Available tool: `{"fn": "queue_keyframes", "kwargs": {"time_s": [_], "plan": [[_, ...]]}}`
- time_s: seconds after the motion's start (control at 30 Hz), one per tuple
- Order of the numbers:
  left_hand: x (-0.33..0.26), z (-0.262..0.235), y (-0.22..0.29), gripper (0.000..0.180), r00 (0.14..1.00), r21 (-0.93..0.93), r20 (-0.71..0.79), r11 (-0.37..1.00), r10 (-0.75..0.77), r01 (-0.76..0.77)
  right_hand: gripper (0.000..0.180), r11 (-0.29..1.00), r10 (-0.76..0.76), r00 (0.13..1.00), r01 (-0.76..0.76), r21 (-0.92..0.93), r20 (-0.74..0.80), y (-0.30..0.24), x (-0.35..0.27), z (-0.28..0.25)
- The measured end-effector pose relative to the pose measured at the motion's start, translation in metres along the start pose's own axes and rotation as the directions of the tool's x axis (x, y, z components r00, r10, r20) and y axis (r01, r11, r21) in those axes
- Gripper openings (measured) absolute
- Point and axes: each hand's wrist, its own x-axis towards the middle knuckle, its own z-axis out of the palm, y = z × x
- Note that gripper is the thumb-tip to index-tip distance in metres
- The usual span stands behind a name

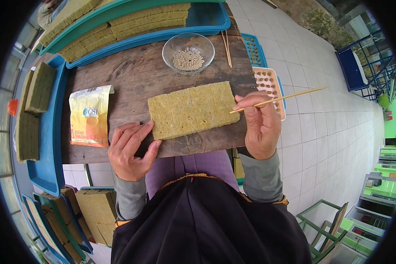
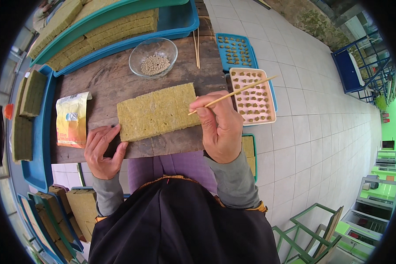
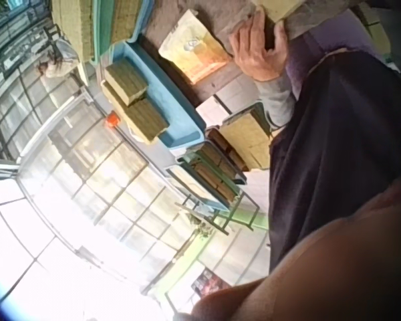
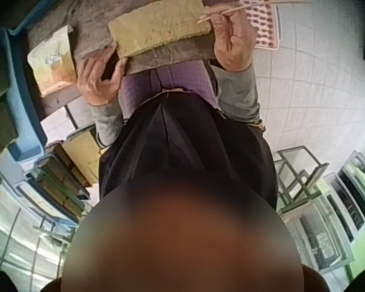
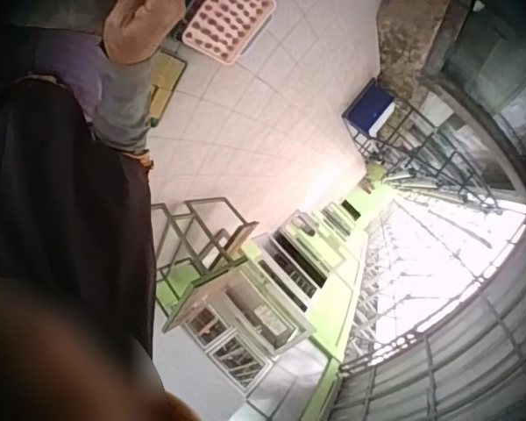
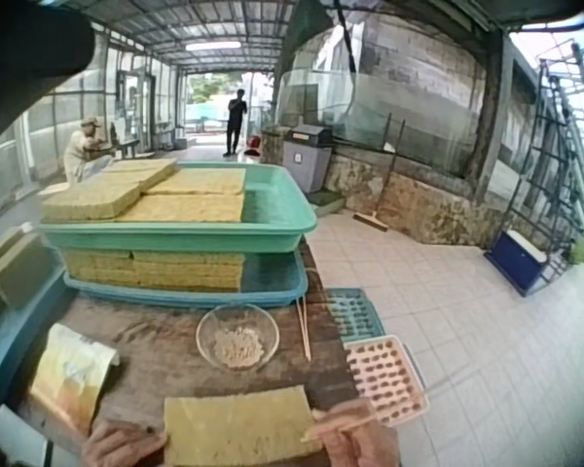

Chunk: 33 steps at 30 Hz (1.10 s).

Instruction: Sowing seeds into rockwool growth medium slabs using a wooden skewer to create holes and then manually placing seeds into them.

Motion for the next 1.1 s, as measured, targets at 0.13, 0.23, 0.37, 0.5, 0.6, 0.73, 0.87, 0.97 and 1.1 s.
{"fn": "queue_keyframes", "kwargs": {"time_s": [0.13, 0.23, 0.37, 0.5, 0.6, 0.73, 0.87, 0.97, 1.1], "plan": [[0.0004, -0.0012, 0.0007, 0.043, 1.000, 0.011, -0.006, 1.000, 0.010, -0.010, 0.005, 1.000, 0.016, 0.998, -0.016, -0.004, 0.060, 0.0042, -0.0049, -0.0011], [0.0000, 0.0006, 0.0005, 0.042, 1.000, 0.006, -0.003, 1.000, 0.006, -0.006, 0.005, 0.999, 0.037, 0.996, -0.036, -0.013, 0.079, 0.0007, -0.0047, -0.0021], [0.0004, -0.0004, 0.0005, 0.041, 1.000, 0.010, 0.004, 1.000, 0.002, -0.002, 0.004, 1.000, 0.021, 0.995, -0.018, -0.023, 0.094, 0.0021, -0.0041, -0.0015], [0.0006, -0.0003, 0.0012, 0.041, 1.000, 0.009, 0.004, 1.000, -0.004, 0.004, 0.004, 0.992, -0.052, 0.990, 0.067, -0.108, 0.132, 0.0009, -0.0016, -0.0021], [-0.0001, -0.0005, 0.0010, 0.041, 1.000, 0.011, 0.011, 1.000, -0.010, 0.010, 0.004, 0.991, -0.026, 0.990, 0.044, -0.127, 0.139, -0.0036, -0.0002, -0.0011], [-0.0011, -0.0005, 0.0005, 0.041, 1.000, 0.016, 0.007, 1.000, -0.006, 0.006, 0.002, 0.989, -0.034, 0.983, 0.060, -0.138, 0.180, -0.0015, 0.0000, -0.0014], [0.0005, -0.0004, 0.0009, 0.041, 1.000, 0.011, 0.008, 1.000, -0.001, 0.001, 0.002, 0.998, 0.065, 0.998, -0.064, -0.010, 0.026, 0.0015, -0.0043, -0.0008], [0.0003, -0.0005, 0.0010, 0.041, 1.000, 0.013, 0.011, 1.000, 0.001, -0.001, 0.003, 0.998, 0.048, 0.995, -0.053, -0.047, -0.086, 0.0046, -0.0040, -0.0003], [0.0003, -0.0005, 0.0010, 0.041, 1.000, 0.017, 0.014, 1.000, 0.002, -0.002, 0.004, 0.991, 0.042, 0.997, -0.050, -0.120, -0.066, 0.0031, -0.0038, 0.0009]]}}
